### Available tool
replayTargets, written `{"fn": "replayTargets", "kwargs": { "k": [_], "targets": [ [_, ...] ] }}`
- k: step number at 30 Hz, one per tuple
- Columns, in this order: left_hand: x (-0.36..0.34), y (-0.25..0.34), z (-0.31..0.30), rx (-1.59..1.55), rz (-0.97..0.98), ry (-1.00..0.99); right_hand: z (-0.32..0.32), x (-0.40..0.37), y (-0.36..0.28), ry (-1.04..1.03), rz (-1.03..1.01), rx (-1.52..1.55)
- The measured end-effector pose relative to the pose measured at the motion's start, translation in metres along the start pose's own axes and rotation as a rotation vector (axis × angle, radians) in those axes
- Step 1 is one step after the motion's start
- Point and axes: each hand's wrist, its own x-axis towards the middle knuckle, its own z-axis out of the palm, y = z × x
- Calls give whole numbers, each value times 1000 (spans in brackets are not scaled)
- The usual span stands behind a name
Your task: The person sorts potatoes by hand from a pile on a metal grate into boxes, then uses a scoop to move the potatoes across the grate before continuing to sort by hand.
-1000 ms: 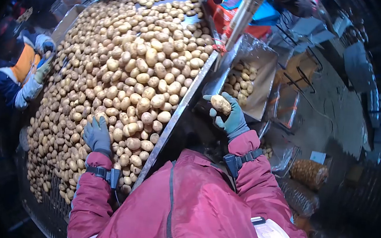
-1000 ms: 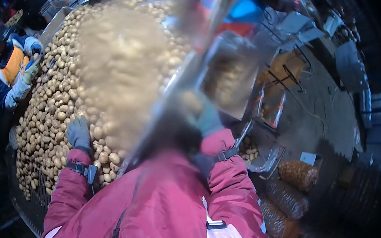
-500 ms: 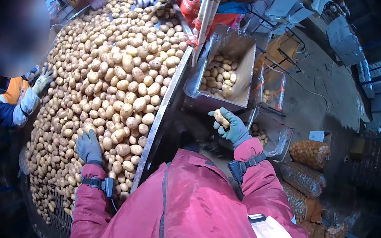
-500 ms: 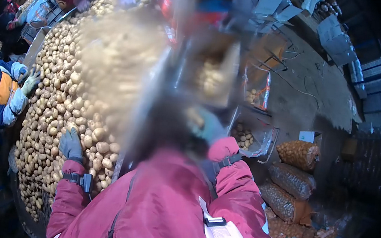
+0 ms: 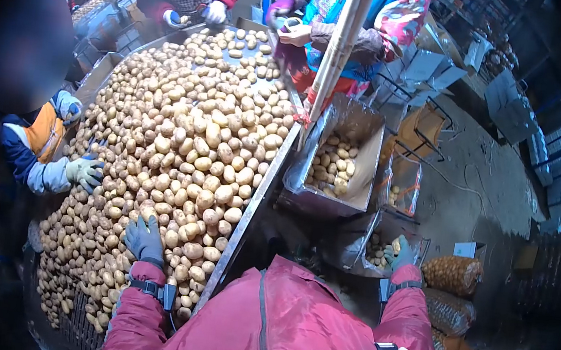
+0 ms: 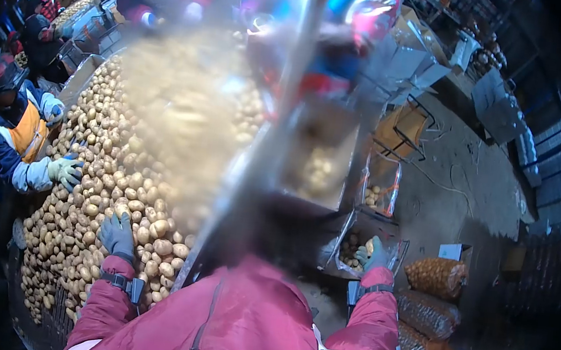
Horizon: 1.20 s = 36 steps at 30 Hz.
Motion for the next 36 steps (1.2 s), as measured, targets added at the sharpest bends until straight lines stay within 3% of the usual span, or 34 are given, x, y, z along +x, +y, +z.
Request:
{"fn": "replayTargets", "kwargs": {
  "k": [4,5,6,8,9,10,12,14,16,20,22,24,25,26,27,28,29,32,36],
  "targets": [
    [1,-4,8,-40,12,26,-13,17,-2,175,-79,-42],
    [2,-7,10,-58,25,34,-50,83,7,96,-119,-262],
    [2,-9,13,-62,16,34,-48,83,4,91,-124,-268],
    [4,-12,17,-213,61,119,-35,80,-5,386,-556,-1114],
    [7,-13,15,-318,23,108,-25,77,-8,383,-567,-1115],
    [8,-13,12,-326,18,113,-11,74,-8,298,-615,-1027],
    [8,-9,-8,-676,147,314,23,64,-10,215,-677,-928],
    [7,1,-45,-684,170,405,76,43,-16,8,-488,-452],
    [2,9,-79,-1043,335,285,151,-33,-27,-274,-431,-289],
    [-38,46,-130,-1059,534,322,286,-122,14,-1105,-298,-397],
    [-75,47,-199,-936,632,459,336,-121,67,-1228,-607,-689],
    [-93,32,-236,-1154,597,495,353,-216,62,-1247,-244,-632],
    [-97,27,-255,-1375,667,567,365,-206,83,-1319,-278,-605],
    [-105,13,-276,-1275,657,654,375,-213,96,-1397,-282,-588],
    [-107,0,-282,-1178,768,808,382,-239,98,-1502,-276,-631],
    [-106,-13,-285,-1270,665,791,386,-265,98,-1605,-269,-673],
    [-118,-23,-298,-1262,667,907,387,-313,83,-1630,-277,-810],
    [-163,-41,-345,-1173,885,1300,412,-340,102,-1990,-379,-840],
    [-207,-34,-390,-985,1244,1506,428,-349,104,-1968,-164,-875]
  ]
}}
